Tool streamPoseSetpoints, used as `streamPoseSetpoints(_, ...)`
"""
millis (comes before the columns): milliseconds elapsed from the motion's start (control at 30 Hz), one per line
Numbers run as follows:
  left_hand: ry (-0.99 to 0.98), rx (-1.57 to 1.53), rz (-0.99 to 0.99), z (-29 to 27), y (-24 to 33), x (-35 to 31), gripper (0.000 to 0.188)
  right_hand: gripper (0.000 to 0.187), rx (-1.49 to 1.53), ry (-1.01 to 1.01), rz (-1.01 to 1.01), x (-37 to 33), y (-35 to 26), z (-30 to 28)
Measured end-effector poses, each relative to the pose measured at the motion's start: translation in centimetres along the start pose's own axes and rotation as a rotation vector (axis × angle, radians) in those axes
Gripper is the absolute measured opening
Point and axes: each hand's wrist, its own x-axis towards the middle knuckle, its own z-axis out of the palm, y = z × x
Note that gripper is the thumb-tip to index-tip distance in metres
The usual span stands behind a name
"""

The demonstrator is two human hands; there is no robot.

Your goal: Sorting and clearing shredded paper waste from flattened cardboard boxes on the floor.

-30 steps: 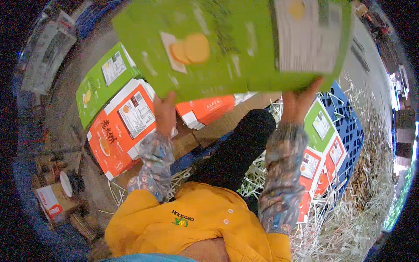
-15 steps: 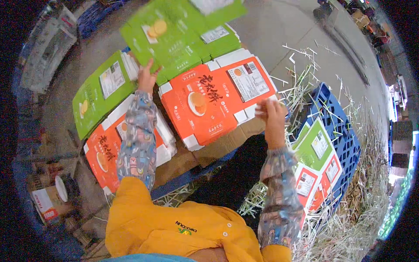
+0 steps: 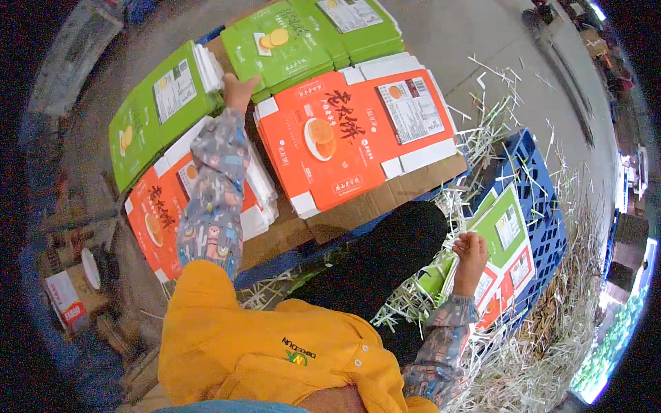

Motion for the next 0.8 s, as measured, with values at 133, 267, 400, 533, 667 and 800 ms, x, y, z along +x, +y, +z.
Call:
streamPoseSetpoints(133, 0.175, 0.545, 0.367, -1.4, -1.5, -1.8, 0.06, 0.021, -0.046, 0.079, 0.055, -1.0, 1.9, -2.0)
streamPoseSetpoints(267, -0.273, 0.362, 0.325, -2.4, -1.2, -1.6, 0.046, 0.021, -0.094, 0.102, 0.065, -2.2, 3.9, -3.6)
streamPoseSetpoints(400, -0.269, 0.396, 0.434, -2.8, -1.2, -2.3, 0.039, 0.021, -0.108, 0.094, 0.096, -3.4, 5.9, -5.7)
streamPoseSetpoints(533, -0.23, 0.548, 0.455, -2.4, -4.4, 0.2, 0.044, 0.021, -0.178, 0.171, 0.094, -6.4, 5.7, -5.9)
streamPoseSetpoints(667, -0.383, 0.945, 0.8, -2.4, -7.2, 3.0, 0.026, 0.023, -0.276, 0.223, 0.147, -8.1, 8.9, -9.8)
streamPoseSetpoints(800, -0.766, 1.709, 0.359, -5.1, -7.7, 8.4, 0.058, 0.024, -0.258, 0.34, 0.143, -10.5, 10.2, -12.5)
